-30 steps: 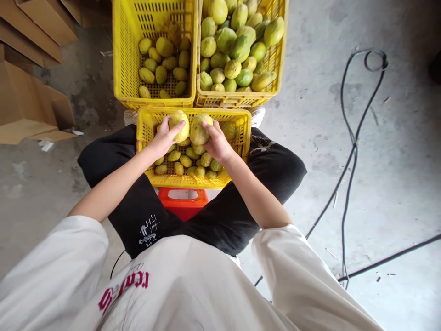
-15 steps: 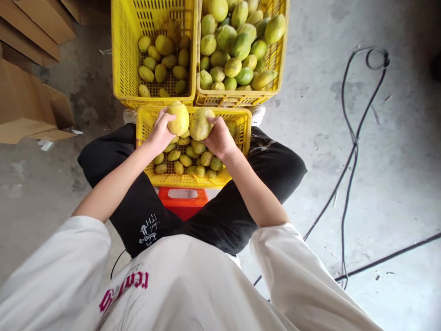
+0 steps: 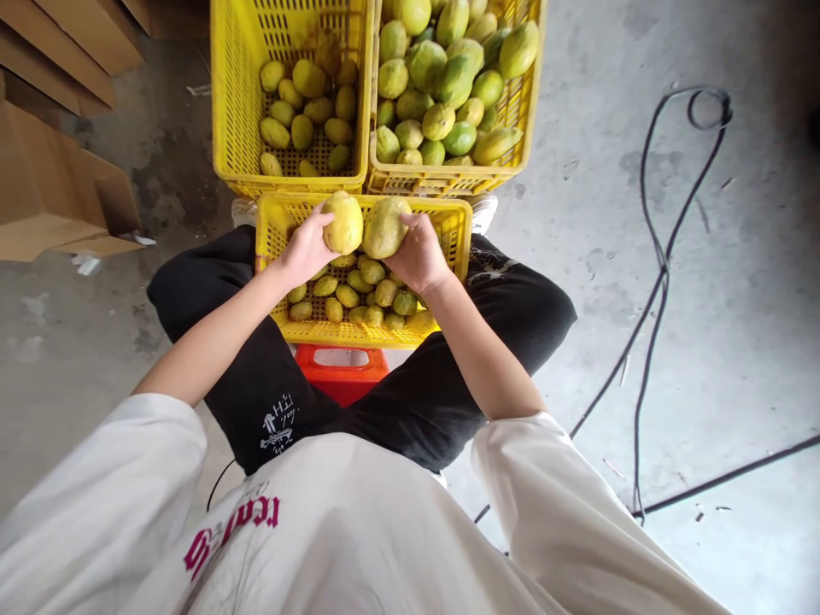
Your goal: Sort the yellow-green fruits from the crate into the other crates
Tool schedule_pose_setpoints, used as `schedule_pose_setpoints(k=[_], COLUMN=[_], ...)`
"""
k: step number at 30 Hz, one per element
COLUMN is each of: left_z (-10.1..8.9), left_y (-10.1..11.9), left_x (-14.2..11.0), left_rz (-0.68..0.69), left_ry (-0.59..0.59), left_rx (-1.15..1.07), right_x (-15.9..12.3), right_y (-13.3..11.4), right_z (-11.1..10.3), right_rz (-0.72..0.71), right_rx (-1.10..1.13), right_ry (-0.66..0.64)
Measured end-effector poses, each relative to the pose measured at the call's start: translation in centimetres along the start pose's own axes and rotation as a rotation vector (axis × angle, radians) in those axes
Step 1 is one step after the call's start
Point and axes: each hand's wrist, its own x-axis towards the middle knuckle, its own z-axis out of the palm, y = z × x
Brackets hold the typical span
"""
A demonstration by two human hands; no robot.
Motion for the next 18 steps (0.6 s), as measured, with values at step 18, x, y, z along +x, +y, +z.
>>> schedule_pose_setpoints(k=[18], left_z=[-1.7], left_y=[-0.9], left_x=[0.7], left_rz=[-0.093], left_ry=[-0.031], left_rx=[-0.119], right_x=[0.2], right_y=[0.9], right_z=[1.1], right_rz=[-0.257], right_rx=[-0.012], right_ry=[0.129])
